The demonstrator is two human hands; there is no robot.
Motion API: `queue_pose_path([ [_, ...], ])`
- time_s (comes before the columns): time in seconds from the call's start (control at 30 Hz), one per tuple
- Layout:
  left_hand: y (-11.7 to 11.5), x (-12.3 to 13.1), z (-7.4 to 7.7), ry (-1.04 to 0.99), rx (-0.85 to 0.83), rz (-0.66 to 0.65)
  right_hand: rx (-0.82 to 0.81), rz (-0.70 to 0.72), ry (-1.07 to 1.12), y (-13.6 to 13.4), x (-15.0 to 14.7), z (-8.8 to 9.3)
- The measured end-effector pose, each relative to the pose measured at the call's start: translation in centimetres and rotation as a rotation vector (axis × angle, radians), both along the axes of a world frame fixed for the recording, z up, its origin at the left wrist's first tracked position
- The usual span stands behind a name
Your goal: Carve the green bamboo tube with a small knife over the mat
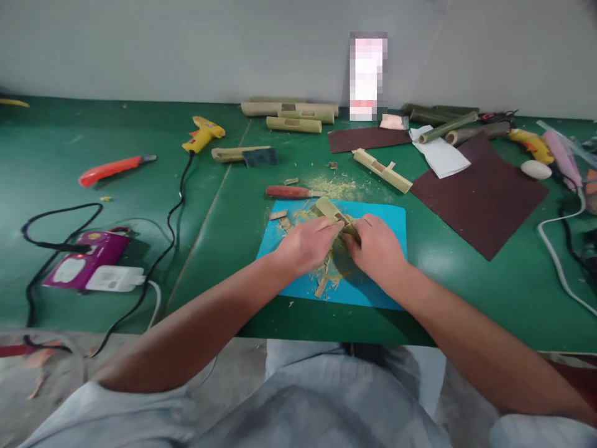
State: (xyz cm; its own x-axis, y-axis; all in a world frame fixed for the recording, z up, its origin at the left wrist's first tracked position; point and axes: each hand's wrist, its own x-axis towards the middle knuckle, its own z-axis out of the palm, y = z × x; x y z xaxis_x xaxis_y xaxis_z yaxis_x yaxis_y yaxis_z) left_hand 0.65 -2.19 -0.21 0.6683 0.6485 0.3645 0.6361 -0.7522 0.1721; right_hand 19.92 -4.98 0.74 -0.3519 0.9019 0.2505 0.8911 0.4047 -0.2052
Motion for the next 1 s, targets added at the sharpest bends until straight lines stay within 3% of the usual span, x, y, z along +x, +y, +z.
queue_pose_path([
  [0.13, 0.12, 0.18, 0.07, 0.014, -0.003, 0.003, 0.024, 0.055, -0.033, -0.09, -0.08, 0.05],
  [0.3, 0.2, 0.2, 0.0, 0.022, -0.006, 0.001, 0.006, -0.007, 0.043, 0.03, -0.01, -0.07],
  [0.43, 0.13, 0.15, 0.01, 0.011, 0.002, -0.01, 0.046, 0.058, -0.007, -0.01, -0.05, -0.16],
  [0.6, 0.02, 0.14, 0.14, 0.02, -0.012, 0.015, 0.001, -0.007, 0.048, 0.14, 0.11, -0.12],
  [0.77, 0.2, 0.11, -0.06, 0.023, -0.036, 0.014, 0.024, 0.04, -0.044, -0.17, -0.05, -0.09],
  [1.0, 0.2, 0.22, 0.34, 0.051, -0.048, 0.017, 0.029, 0.035, 0.031, -0.39, 0.25, 0.06],
])
